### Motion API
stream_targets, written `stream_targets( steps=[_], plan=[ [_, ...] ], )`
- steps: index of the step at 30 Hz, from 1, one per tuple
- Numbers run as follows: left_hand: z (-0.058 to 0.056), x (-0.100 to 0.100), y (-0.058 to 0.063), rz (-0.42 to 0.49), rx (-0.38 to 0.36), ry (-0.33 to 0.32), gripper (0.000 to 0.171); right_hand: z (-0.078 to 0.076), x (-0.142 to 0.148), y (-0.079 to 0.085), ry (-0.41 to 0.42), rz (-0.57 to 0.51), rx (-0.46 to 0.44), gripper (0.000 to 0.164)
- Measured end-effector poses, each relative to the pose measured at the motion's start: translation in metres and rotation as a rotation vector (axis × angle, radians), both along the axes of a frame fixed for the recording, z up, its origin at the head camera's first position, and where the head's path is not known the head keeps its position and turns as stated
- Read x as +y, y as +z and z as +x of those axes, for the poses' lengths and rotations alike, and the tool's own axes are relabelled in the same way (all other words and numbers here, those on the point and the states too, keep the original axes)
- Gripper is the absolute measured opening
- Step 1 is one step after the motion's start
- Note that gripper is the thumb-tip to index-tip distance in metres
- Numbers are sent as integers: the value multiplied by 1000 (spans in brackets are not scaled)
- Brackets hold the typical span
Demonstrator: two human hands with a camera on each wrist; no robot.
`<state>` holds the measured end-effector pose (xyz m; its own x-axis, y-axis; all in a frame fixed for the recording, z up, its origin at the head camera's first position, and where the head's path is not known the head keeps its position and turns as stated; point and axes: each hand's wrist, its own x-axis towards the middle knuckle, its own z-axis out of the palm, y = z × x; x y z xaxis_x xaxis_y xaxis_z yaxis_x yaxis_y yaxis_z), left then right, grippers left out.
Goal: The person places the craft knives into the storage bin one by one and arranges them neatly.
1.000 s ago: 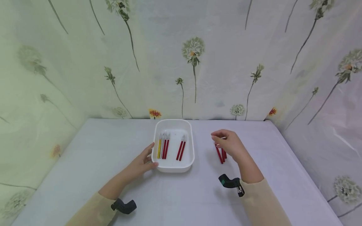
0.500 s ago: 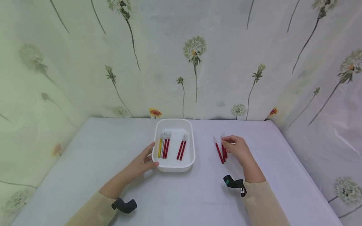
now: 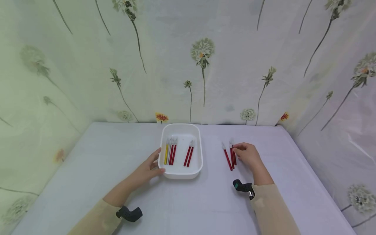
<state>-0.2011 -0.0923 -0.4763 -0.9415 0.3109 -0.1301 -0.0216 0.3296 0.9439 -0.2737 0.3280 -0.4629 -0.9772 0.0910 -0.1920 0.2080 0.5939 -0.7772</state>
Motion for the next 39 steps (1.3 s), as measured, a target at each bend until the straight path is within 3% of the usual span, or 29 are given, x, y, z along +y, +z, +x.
stream_targets(
  steps=[12,23,32,39],
  plan=[
    [-1,0,0,-5,-4,4,91,-8,4,-7,63,71,-10,33],
    [1,0,2,1,2,0,92,-7,4,-9,69,115,8,34],
    [2,0,4,7,-1,-3,92,-13,7,-4,109,222,18,37],
    [2,-1,5,11,1,-7,92,-15,11,-5,93,166,-3,40]
  ],
)
